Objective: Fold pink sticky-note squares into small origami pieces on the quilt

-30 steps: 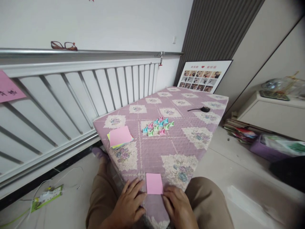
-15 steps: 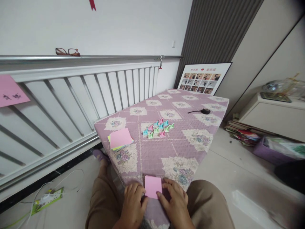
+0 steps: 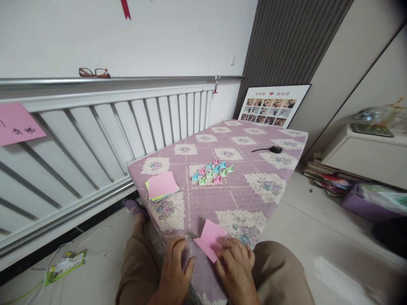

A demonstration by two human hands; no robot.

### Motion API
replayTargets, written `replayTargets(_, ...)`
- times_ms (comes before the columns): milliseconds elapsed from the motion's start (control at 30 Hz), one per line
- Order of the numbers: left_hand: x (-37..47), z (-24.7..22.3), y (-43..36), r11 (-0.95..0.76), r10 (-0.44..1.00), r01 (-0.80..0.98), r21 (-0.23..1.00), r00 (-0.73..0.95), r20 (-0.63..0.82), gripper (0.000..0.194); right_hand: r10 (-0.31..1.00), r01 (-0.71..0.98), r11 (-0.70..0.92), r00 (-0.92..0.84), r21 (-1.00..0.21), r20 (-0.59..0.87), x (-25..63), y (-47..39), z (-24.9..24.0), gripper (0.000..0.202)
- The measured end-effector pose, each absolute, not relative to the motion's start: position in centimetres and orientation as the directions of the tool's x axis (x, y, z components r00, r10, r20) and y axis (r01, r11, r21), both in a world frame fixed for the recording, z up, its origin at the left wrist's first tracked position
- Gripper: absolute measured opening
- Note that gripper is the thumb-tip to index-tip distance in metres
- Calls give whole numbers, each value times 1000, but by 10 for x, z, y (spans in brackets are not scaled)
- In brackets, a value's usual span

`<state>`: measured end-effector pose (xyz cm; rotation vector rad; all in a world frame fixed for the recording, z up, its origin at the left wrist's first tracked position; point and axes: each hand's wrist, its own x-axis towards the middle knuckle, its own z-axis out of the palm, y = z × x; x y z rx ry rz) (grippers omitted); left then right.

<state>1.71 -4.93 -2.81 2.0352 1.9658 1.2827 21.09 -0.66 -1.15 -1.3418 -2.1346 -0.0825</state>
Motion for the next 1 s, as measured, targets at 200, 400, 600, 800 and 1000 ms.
replayTargets(200,27,-11,-43,-361,857,871,333,170,486,25,750,806,564,-411,-179,518,206,-16,-13,20)
replayTargets(400,22,-21,-44,-375,897,882,286,268,352,19,814,794,550,-440,-259,380,211,-18,-21,34)
replayTargets(600,12,-27,-48,-344,895,886,310,209,395,26,757,728,634,-518,-259,397,207,-16,-20,41)
replayTargets(800,8,-25,-45,-325,881,861,392,124,457,35,755,661,651,-509,-374,414,192,-16,-20,25)
replayTargets(1000,0,-18,-47,-304,923,815,494,123,365,39,778,648,626,-481,-434,404,189,-16,-23,22)
